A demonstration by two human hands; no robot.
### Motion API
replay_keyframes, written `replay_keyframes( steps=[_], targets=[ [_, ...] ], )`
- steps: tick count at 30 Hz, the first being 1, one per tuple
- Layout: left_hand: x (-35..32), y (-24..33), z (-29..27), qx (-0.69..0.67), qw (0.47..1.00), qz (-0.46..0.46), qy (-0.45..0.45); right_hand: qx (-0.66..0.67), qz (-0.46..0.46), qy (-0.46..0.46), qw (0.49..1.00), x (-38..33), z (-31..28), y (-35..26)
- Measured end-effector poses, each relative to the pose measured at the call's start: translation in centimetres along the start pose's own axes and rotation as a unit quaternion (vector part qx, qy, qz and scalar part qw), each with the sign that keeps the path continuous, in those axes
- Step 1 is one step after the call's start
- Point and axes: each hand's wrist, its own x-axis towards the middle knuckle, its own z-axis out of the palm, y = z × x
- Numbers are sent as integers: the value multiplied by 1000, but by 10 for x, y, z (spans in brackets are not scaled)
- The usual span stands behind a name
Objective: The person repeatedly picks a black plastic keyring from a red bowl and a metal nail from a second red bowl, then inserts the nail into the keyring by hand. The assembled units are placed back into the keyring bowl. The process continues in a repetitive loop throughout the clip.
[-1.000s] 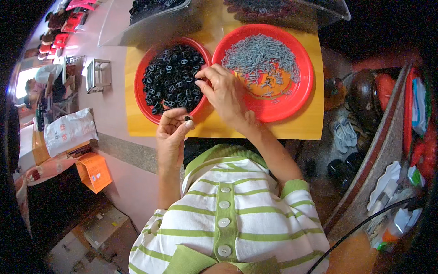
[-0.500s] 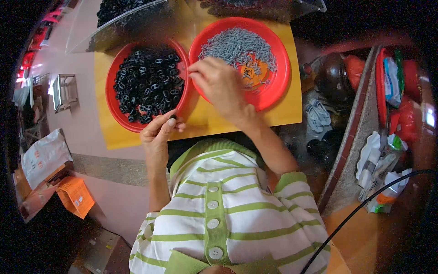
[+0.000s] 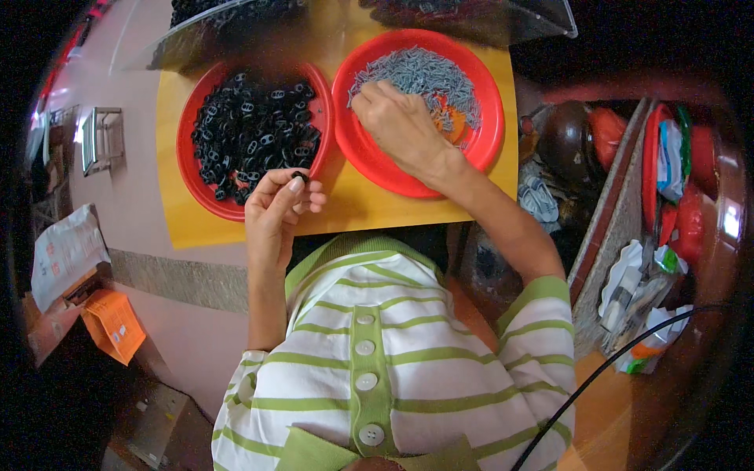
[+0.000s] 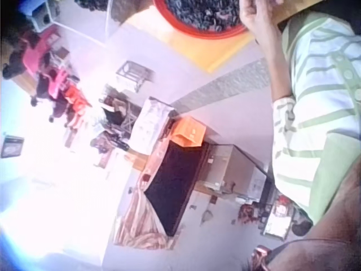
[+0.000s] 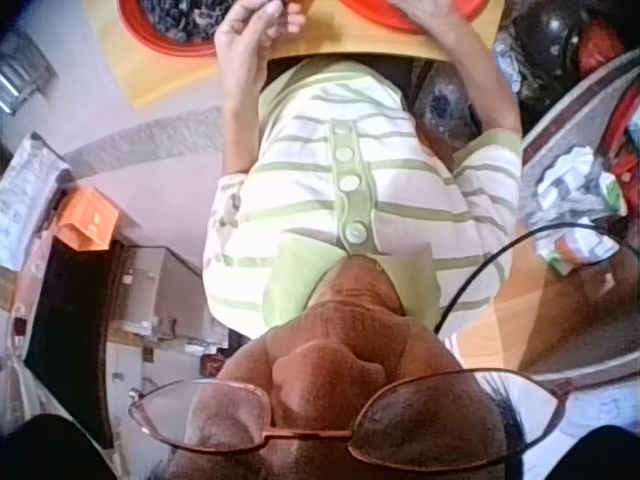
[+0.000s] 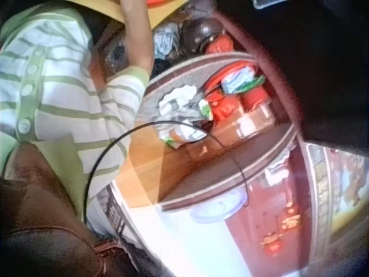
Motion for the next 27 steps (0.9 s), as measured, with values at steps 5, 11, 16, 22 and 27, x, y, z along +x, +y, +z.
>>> replay_keyframes(
  steps=[5, 11, 16, 22, 27],
  targets=[
    [0, 2, -1, -22, 1000, -7, -4, 2, 0, -8, 1000, -1, 3, 2],
    [-3, 3, -2, -34, 999, -19, 9, 380, 201, -17, 903, -9, -24, -33],
    [-1, 6, -2, -61, 998, -27, 4, 631, 237, 48, 737, -20, -3, -55],
    [0, 2, 1, -58, 998, -10, -9, 705, 233, 74, 665, -18, 2, -67],
    [-1, 2, 4, -59, 998, 6, -14, 741, 238, 59, 625, -18, 8, -75]
  ],
)
